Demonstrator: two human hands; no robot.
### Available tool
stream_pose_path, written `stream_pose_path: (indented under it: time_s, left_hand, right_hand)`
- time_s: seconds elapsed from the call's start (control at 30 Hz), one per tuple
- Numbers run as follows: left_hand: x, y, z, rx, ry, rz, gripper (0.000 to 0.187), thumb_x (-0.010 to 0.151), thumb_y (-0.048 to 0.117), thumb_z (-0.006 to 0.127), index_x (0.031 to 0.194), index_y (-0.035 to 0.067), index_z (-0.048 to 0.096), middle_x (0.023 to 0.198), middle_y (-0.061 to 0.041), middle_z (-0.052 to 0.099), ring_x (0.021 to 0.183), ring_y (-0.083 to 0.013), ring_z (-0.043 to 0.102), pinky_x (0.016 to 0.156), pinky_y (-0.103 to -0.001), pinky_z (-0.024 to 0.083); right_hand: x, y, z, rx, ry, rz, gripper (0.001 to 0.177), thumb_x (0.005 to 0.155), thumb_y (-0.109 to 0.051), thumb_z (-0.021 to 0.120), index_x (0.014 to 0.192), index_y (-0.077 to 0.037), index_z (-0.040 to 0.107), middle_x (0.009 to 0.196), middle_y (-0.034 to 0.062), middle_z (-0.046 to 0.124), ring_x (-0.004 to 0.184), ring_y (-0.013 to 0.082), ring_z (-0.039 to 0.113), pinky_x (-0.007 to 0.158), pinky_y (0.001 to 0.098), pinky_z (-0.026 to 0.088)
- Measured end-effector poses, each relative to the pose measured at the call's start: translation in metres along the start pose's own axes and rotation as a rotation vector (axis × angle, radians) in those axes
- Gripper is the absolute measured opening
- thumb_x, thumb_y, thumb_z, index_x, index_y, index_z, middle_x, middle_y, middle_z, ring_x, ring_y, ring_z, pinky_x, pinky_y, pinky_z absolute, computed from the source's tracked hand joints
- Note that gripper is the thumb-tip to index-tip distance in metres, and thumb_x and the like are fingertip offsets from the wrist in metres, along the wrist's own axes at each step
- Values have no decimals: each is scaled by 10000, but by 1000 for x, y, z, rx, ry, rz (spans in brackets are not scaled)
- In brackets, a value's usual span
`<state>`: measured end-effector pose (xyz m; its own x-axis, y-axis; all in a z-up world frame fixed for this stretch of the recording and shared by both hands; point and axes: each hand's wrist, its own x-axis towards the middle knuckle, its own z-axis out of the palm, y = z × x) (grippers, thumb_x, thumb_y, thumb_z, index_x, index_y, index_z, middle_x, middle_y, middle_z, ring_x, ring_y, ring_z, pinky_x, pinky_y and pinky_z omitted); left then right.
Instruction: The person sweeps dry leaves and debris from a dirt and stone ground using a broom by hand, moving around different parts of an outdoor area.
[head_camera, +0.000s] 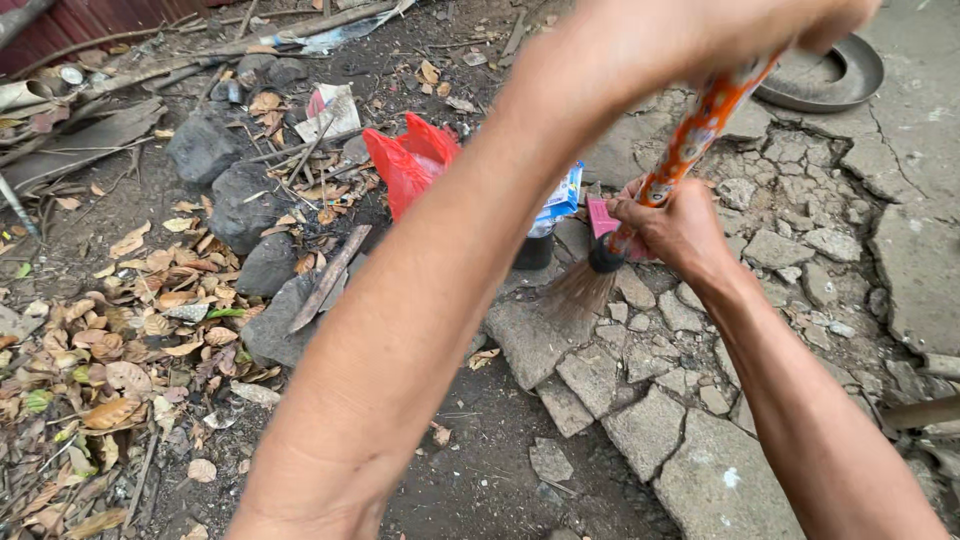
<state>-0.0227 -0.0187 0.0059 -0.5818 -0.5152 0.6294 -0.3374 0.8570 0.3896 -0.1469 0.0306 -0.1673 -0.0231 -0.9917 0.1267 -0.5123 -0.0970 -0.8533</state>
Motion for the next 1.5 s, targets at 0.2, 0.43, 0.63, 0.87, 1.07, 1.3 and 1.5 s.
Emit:
stream_pose_path:
  time_s: [0.2,0.43,0.63,0.87,1.07,1.3,1.5]
  left_hand:
    - [-71,11,77,-273,137,109,170,587,115,771,741,80,709,570,-40,701,563,-140,712,589,-330,538]
    - [-51,17,78,-477,-67,-200,104,521,110,742,588,75,671,543,-24,705,531,-133,719,540,-306,572]
    - [-20,54,43,-412,-56,-9,139,546,144,726,573,63,616,524,-17,620,470,-123,654,459,-297,517]
    - [-20,26,5,-537,-184,-146,95,644,205,712,611,139,651,561,54,670,509,-55,673,462,-261,599]
    - [-58,19,96,-190,-70,48,170,666,22,642,780,93,745,660,-126,723,625,-235,735,573,-389,560]
    - [-53,5,48,-240,-80,-82,158,651,66,656,775,86,753,645,-140,740,626,-273,775,618,-406,595]
    - [-19,24,21,-31,226,137,233,611,163,723,800,32,683,655,-156,706,605,-236,743,575,-360,598]
  right_hand:
    - [31,106,-15,18,-133,-121,106,898,-129,689,849,-45,647,692,56,683,534,116,601,445,285,477]
    - [-15,127,-37,-87,-142,92,132,857,-67,671,756,9,634,644,99,666,522,181,617,436,337,484]
    - [-45,40,-51,-175,-58,176,121,891,-151,682,813,-62,709,696,72,723,553,163,593,482,339,464]
    - [-40,38,-42,-457,379,33,142,914,-181,731,916,-40,745,773,162,735,698,231,707,683,389,545]
    - [7,113,41,422,164,8,251,894,-85,595,1126,9,618,881,71,731,659,212,755,590,395,662]
    - [17,92,56,264,-9,98,101,954,-35,638,1044,8,651,831,134,720,591,165,682,461,289,570]
    - [-11,12,43,172,-100,37,92,897,-54,695,956,2,652,750,86,716,496,151,647,381,273,504]
